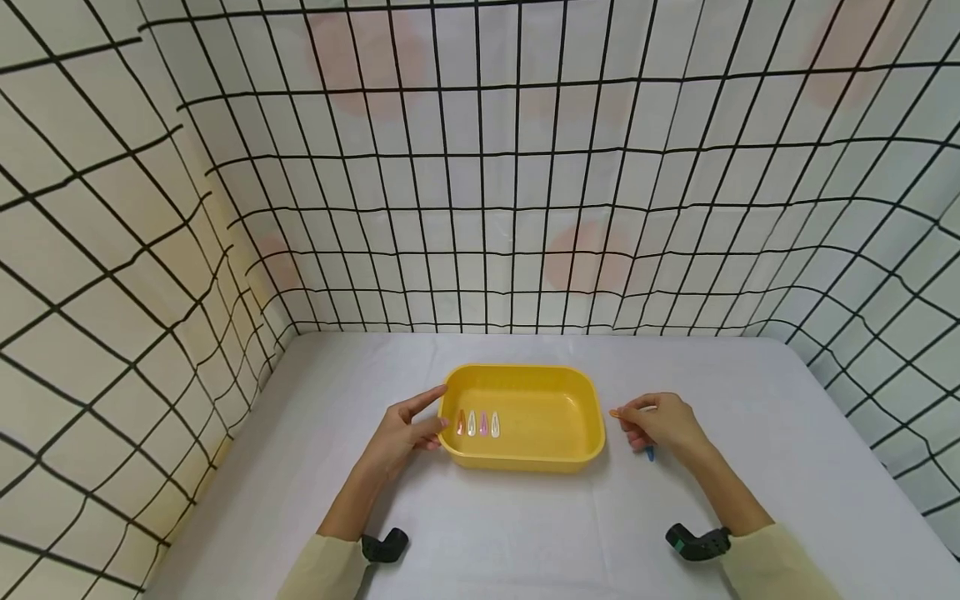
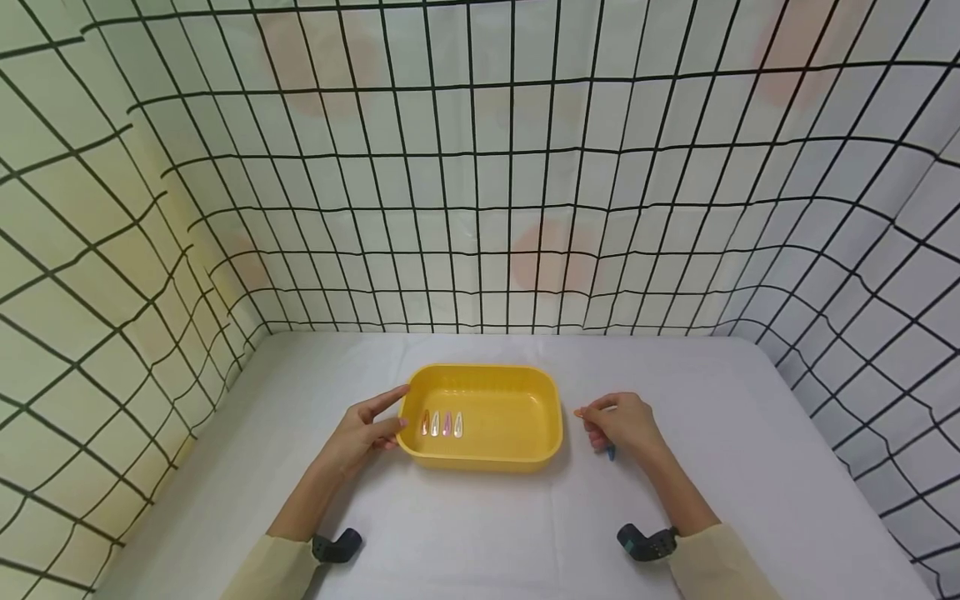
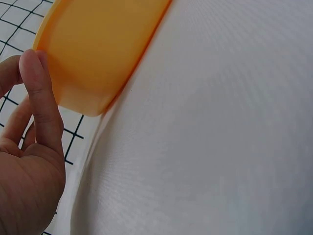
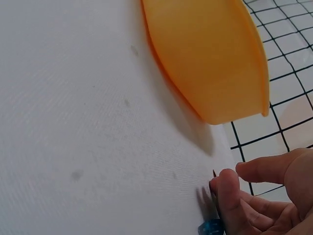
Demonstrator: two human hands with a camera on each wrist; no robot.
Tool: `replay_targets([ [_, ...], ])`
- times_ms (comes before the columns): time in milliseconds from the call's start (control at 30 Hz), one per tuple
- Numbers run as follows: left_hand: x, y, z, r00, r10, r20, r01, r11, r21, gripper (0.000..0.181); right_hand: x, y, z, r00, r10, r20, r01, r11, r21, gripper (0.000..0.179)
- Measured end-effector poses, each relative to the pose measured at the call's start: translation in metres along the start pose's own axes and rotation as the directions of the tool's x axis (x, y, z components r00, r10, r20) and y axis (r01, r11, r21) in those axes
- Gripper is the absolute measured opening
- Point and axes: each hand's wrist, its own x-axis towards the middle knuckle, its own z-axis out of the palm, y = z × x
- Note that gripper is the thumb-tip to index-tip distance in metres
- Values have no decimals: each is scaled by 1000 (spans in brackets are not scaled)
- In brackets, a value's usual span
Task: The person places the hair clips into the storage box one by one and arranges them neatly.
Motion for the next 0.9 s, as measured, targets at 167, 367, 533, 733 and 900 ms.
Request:
replay_targets([
  [167,3,-1,0,1000,-8,4,8,1000,1,64,3,3,3,1000,-5,-10,5,1000,-4,32],
  [367,3,-3,2,1000,-5,5,5,1000,10,63,2,3,7,999,-45,-14,44,996,-76,26],
  [533,3,-4,2,1000,-1,-1,1,1000,8,63,2,3,9,997,-75,-34,69,987,-142,22],
  [733,3,-4,2,1000,-3,-3,3,1000,8,63,4,2,11,994,-97,-49,88,983,-159,22],
  [900,3,-3,0,1000,-4,-13,4,1000,4,63,4,2,11,994,-93,-59,82,981,-177,34],
])
